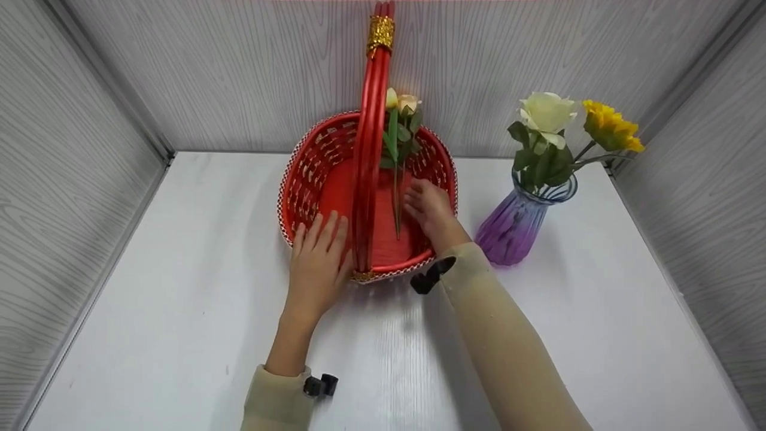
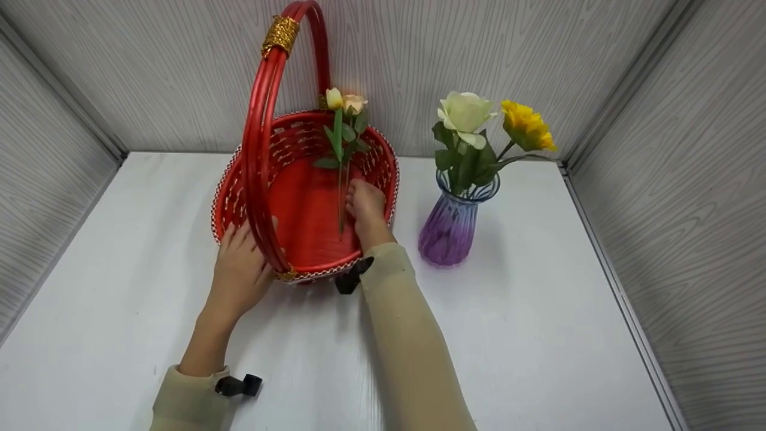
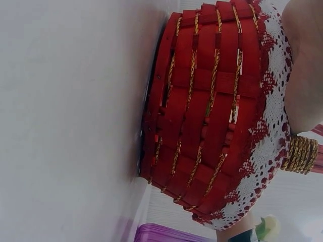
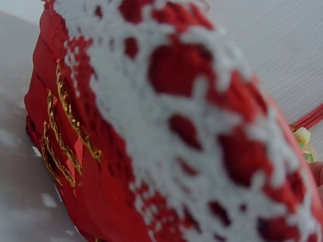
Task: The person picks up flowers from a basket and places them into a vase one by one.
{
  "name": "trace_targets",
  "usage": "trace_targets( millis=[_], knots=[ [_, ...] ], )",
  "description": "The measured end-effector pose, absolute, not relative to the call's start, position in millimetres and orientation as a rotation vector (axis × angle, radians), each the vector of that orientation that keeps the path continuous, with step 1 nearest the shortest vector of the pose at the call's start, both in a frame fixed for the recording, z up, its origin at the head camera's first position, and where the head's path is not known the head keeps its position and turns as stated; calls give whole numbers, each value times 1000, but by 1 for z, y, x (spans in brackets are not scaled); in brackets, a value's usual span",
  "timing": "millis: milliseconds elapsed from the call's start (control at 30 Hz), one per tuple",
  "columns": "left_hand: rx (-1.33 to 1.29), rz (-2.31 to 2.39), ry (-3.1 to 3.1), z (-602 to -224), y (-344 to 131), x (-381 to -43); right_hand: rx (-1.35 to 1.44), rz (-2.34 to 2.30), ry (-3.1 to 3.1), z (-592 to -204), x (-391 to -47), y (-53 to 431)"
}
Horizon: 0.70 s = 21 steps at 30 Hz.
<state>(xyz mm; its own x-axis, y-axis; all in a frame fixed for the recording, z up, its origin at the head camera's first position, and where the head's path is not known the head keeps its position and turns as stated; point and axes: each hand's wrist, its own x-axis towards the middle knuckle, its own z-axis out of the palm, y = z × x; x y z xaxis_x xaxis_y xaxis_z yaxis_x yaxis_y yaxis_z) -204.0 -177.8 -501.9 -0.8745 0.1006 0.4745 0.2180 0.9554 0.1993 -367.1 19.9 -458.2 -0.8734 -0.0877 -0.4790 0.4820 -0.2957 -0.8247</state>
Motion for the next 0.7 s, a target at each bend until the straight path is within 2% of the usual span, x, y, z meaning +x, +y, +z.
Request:
trace_targets(
  millis=[700],
  knots=[
    [-208,-337,-2647,-498,-177,-204,512,-2117,1530,-459,-371,19]
  ],
)
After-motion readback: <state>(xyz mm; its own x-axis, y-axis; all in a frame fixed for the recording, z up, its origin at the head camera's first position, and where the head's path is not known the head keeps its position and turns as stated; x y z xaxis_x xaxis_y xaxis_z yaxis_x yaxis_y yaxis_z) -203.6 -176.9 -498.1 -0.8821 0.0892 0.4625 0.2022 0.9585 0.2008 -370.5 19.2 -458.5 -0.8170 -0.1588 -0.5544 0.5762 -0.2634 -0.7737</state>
